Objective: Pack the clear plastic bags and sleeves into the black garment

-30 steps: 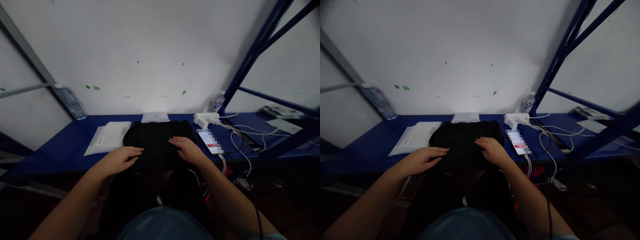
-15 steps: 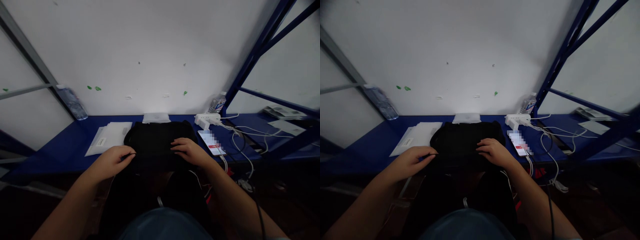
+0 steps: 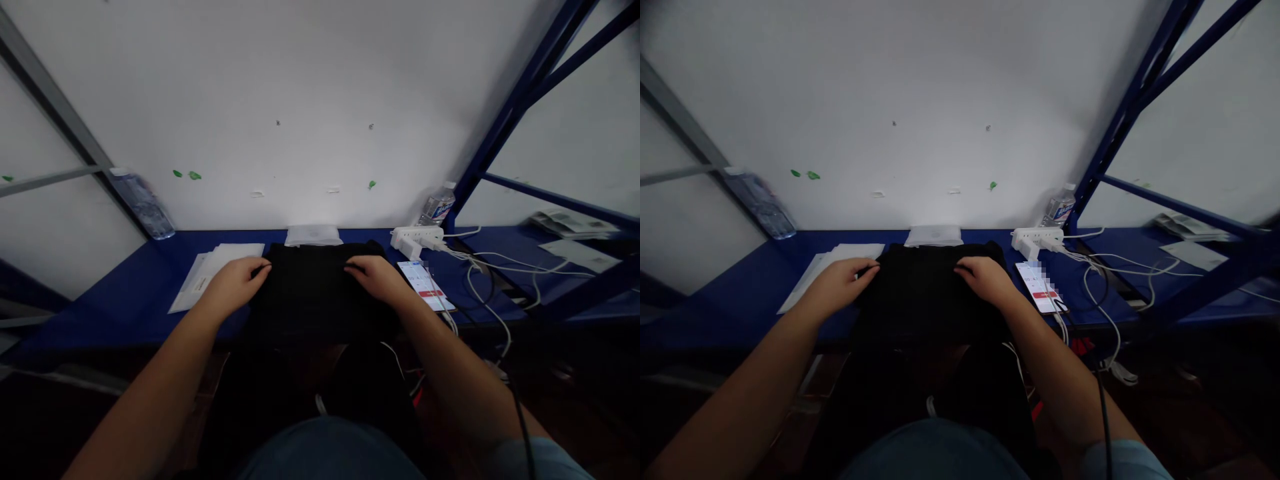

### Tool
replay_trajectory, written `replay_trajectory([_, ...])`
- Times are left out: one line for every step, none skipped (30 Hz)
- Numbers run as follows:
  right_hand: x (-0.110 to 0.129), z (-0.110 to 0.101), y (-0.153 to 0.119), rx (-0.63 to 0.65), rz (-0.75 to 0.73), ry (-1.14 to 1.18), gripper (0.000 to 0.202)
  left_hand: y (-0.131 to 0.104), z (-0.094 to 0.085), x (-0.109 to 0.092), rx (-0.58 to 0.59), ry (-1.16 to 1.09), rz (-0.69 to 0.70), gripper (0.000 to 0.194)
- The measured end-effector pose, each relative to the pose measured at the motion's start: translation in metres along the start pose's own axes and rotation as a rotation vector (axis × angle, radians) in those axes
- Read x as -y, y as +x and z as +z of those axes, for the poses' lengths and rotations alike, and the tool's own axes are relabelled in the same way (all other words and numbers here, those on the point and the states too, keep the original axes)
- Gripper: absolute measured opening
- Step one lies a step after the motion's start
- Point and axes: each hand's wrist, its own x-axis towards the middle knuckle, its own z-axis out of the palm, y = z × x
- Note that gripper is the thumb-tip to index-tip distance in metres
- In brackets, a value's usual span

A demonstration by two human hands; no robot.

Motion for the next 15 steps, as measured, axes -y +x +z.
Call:
replay_trajectory([0.000,0.000,0.013,-0.002,0.029,-0.043,0.022,0.013,0.002,0.000,-0.008,0.075,-0.030,0.032])
replay_trajectory([-0.001,0.000,0.025,0.006,0.068,-0.092,0.023,0.025,0.004,0.000,-0.021,0.142,-0.064,0.032])
replay_trajectory([-0.003,0.001,0.038,0.023,0.120,-0.144,0.024,0.037,0.007,0.000,-0.042,0.191,-0.095,0.031])
replay_trajectory([-0.004,0.003,0.050,0.052,0.151,-0.187,0.025,0.048,0.010,0.000,-0.032,0.227,-0.112,0.031])
replay_trajectory([-0.006,0.005,0.060,0.073,0.170,-0.228,0.026,0.057,0.014,0.001,-0.016,0.254,-0.124,0.030])
replay_trajectory([-0.007,0.008,0.068,0.100,0.178,-0.267,0.025,0.064,0.019,0.001,-0.004,0.275,-0.128,0.030])
replay_trajectory([-0.009,0.010,0.074,0.126,0.185,-0.305,0.025,0.068,0.024,0.001,0.001,0.292,-0.123,0.030])
replay_trajectory([-0.009,0.013,0.078,0.144,0.183,-0.338,0.024,0.069,0.029,0.002,-0.010,0.305,-0.107,0.031])
replay_trajectory([-0.009,0.015,0.078,0.146,0.176,-0.371,0.024,0.068,0.032,0.002,-0.029,0.314,-0.075,0.032])
replay_trajectory([-0.009,0.017,0.076,0.125,0.166,-0.403,0.026,0.065,0.035,0.002,-0.048,0.315,-0.023,0.035])
replay_trajectory([-0.007,0.018,0.072,0.080,0.150,-0.433,0.028,0.060,0.038,0.001,-0.052,0.305,0.047,0.039])
replay_trajectory([-0.005,0.018,0.066,0.023,0.123,-0.454,0.032,0.053,0.039,0.000,-0.030,0.283,0.128,0.044])
replay_trajectory([-0.002,0.017,0.058,-0.034,0.085,-0.468,0.036,0.046,0.040,-0.001,0.021,0.251,0.211,0.046])
replay_trajectory([0.001,0.017,0.050,-0.073,0.033,-0.460,0.038,0.039,0.040,-0.001,0.092,0.219,0.283,0.047])
replay_trajectory([0.003,0.016,0.041,-0.060,-0.050,-0.427,0.039,0.032,0.041,-0.002,0.160,0.199,0.332,0.046])
